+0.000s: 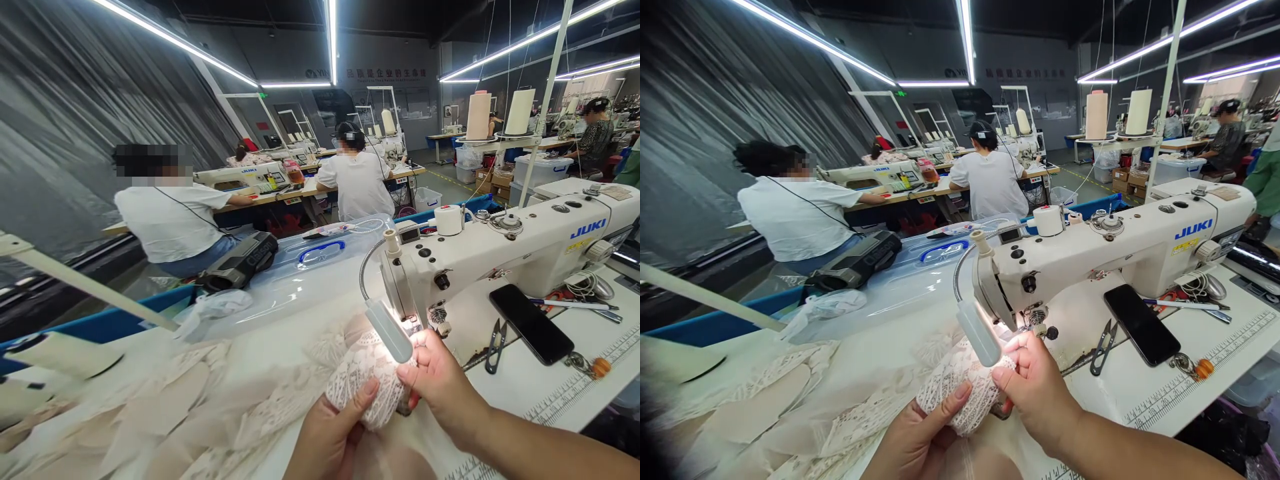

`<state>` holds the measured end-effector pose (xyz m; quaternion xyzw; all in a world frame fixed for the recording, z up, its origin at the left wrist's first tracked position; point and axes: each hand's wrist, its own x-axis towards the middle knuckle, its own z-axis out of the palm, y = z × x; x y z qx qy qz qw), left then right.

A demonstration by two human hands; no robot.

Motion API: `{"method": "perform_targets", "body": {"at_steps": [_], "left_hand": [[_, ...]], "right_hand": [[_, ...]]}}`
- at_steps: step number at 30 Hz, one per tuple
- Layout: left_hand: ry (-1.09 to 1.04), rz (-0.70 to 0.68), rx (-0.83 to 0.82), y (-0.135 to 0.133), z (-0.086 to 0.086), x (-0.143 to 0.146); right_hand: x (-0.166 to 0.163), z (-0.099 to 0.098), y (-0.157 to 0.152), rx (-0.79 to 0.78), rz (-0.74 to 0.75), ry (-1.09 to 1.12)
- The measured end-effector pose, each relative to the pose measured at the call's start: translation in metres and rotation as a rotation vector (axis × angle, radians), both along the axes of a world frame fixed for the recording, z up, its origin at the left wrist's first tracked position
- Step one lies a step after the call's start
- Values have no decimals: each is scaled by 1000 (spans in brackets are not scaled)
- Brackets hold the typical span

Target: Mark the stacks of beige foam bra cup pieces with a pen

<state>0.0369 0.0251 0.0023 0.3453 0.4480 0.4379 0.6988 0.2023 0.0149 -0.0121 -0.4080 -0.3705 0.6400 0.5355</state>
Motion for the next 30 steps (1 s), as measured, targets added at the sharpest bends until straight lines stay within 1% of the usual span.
{"method": "perform_targets", "body": {"at_steps": [8,18,24,30], "left_hand": [[13,-25,14,-1,-2,-2],[39,58,7,-3,3,4],[40,-5,16,-2,3,3],[27,-2,27,-2,3,2]], "right_hand": [[-1,1,0,-24,-22,19],[0,5,-2,-23,-24,32],[0,4,-2,-24,-27,28],[0,2,-2,-26,-13,39]]}}
